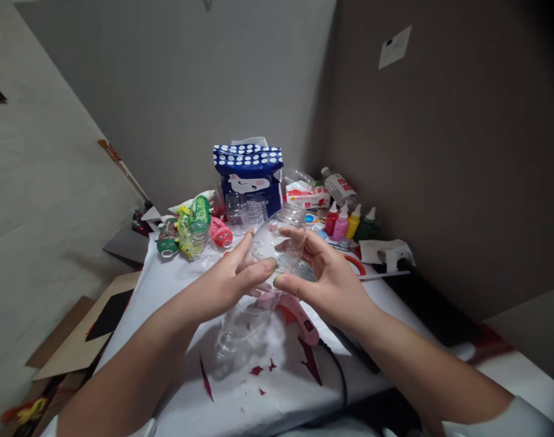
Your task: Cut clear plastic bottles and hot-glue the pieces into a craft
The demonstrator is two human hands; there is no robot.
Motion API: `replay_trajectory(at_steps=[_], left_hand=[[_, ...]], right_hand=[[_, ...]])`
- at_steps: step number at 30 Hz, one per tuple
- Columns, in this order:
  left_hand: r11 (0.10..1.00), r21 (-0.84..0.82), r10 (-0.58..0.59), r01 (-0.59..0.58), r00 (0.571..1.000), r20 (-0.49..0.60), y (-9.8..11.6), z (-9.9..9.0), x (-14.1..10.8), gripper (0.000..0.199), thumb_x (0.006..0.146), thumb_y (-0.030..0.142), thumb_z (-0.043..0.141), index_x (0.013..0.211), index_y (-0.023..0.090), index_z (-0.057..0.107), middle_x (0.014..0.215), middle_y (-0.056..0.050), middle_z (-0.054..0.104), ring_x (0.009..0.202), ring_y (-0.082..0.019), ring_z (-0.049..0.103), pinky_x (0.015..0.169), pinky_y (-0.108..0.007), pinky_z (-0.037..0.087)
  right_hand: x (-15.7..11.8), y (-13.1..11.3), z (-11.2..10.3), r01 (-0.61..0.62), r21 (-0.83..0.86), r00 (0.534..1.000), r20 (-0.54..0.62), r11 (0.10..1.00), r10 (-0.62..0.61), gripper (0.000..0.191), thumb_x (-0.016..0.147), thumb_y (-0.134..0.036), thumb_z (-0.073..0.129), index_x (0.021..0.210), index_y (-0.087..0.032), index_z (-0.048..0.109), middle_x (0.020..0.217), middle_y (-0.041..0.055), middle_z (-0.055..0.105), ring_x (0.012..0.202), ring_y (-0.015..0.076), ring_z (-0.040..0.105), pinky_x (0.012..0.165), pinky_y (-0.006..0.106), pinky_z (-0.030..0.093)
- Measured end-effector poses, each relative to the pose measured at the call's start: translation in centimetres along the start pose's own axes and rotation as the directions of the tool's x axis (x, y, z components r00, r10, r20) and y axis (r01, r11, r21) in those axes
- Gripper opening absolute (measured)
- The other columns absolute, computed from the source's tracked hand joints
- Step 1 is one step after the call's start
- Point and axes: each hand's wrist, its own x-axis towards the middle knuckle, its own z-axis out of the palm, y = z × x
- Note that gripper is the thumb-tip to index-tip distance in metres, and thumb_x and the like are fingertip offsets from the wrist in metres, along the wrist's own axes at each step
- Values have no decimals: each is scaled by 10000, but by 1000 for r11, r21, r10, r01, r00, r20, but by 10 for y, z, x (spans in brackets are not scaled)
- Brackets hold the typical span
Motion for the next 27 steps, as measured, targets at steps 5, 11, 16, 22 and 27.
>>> replay_trajectory(at_steps=[5,11,16,22,27], left_hand=[[999,-26,-21,23,996,83,-1,1,0,642,830,618,589,1336,224,550,1151,-118,683,973,-283,670,722,-332,557],[997,-34,-65,66,997,52,0,0,2,569,771,647,628,1056,156,668,940,-97,706,837,-237,675,656,-286,543],[996,-34,-87,88,996,31,3,3,2,521,745,622,649,919,131,662,819,-73,676,740,-200,642,632,-262,509],[994,-78,-71,72,997,18,-3,1,3,458,754,570,657,936,150,669,799,-47,664,701,-174,620,623,-255,501],[984,-159,-62,76,994,93,-3,-2,4,445,738,534,677,930,133,700,818,-75,698,701,-190,637,625,-273,501]], right_hand=[[-1,4,-6,82,-33,994,69,996,-80,633,745,-318,800,1321,-277,541,1302,55,595,1282,266,503,1141,479,358],[-3,5,-4,39,113,992,113,993,-52,509,852,-300,700,1332,-308,530,1392,25,553,1338,231,469,1175,461,328],[-4,4,3,-15,222,994,107,975,-9,497,850,-249,702,1314,-302,532,1352,33,589,1323,221,496,1162,457,356],[-4,8,4,-32,312,992,125,949,-7,521,846,-252,703,1330,-261,511,1411,91,538,1335,237,486,1145,460,374],[-4,8,0,-69,327,978,207,943,0,598,853,-274,708,1395,-287,454,1461,67,507,1374,212,445,1174,450,329]])
